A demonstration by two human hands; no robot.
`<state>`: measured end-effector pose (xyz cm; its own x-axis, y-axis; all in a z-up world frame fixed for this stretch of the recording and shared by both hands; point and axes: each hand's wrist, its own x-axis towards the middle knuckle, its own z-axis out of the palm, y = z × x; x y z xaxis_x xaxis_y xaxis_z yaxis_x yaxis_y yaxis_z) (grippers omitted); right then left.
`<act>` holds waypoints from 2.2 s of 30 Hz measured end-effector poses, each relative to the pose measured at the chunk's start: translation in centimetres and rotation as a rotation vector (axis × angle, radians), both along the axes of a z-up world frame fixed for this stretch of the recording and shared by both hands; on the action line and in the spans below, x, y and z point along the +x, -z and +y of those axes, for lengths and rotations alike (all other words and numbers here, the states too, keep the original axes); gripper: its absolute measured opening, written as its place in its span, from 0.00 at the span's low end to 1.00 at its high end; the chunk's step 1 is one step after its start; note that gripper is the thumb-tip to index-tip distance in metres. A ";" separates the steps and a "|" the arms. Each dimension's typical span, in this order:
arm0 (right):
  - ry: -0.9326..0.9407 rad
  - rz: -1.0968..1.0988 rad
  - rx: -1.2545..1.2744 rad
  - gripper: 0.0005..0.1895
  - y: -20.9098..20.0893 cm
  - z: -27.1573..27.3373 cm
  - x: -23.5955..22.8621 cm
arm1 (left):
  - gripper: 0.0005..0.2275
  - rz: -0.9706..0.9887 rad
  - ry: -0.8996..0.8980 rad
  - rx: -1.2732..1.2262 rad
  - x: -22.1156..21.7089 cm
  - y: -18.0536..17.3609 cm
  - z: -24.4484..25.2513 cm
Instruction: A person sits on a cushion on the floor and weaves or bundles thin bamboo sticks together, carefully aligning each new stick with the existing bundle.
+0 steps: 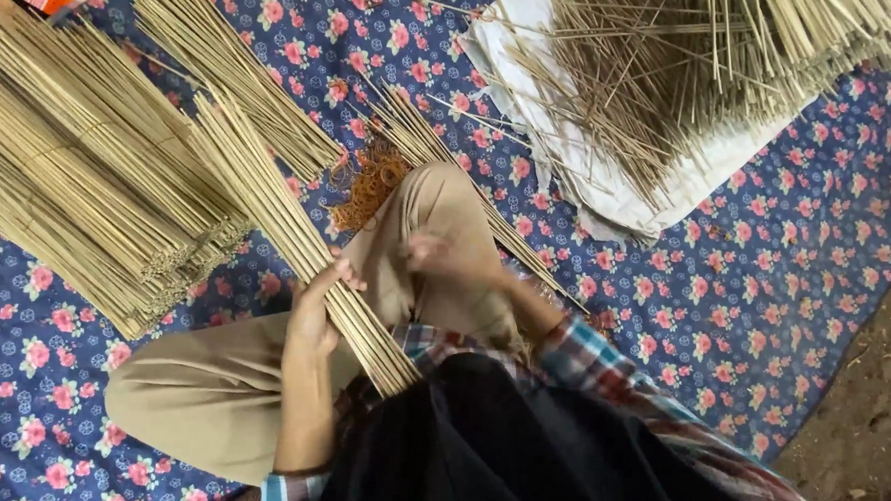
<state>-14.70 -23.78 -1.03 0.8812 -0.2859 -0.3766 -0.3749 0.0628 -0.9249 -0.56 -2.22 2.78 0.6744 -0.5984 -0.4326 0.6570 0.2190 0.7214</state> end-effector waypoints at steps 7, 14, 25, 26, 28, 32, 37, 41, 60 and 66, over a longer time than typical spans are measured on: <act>0.624 0.429 -1.046 0.15 17.3 -23.6 -7.9 | 0.11 0.068 -0.017 0.048 -0.2 -1.9 1.1; 0.129 0.593 -1.358 0.12 17.5 -26.2 -9.3 | 0.13 0.047 0.026 -0.059 -0.2 -1.2 0.3; 0.741 -0.330 -0.345 0.06 -5.1 -15.8 -2.7 | 0.08 0.042 0.047 -0.081 0.8 -1.6 0.4; 0.791 -0.364 -0.368 0.06 -5.5 -13.9 -1.7 | 0.08 0.046 0.040 -0.086 0.7 -1.2 0.5; 0.838 -0.401 -0.392 0.07 -4.6 -10.4 -0.2 | 0.08 0.049 0.031 -0.094 0.7 -0.5 0.8; 0.992 -0.374 -0.341 0.04 0.2 -4.3 0.2 | 0.08 0.069 0.028 -0.116 0.7 -0.8 1.2; 0.941 -0.295 -0.526 0.03 2.1 -2.5 0.3 | 0.08 0.073 0.013 -0.128 0.4 -1.8 1.1; 0.441 -0.431 -0.329 0.07 -4.3 1.6 1.0 | 0.06 0.078 0.034 -0.196 0.8 -2.9 0.2; 0.506 0.261 -1.344 0.21 18.3 -28.2 -5.0 | 0.10 0.096 0.000 -0.169 1.5 3.1 2.6; 0.240 0.375 -1.649 0.06 12.5 -24.4 -7.2 | 0.09 0.087 -0.025 -0.165 1.2 3.4 2.6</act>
<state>-21.86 -48.17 -13.55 0.7020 -0.6587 0.2709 -0.6964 -0.7145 0.0676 0.62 0.40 -0.62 0.6540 -0.6497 -0.3876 0.7085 0.3465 0.6147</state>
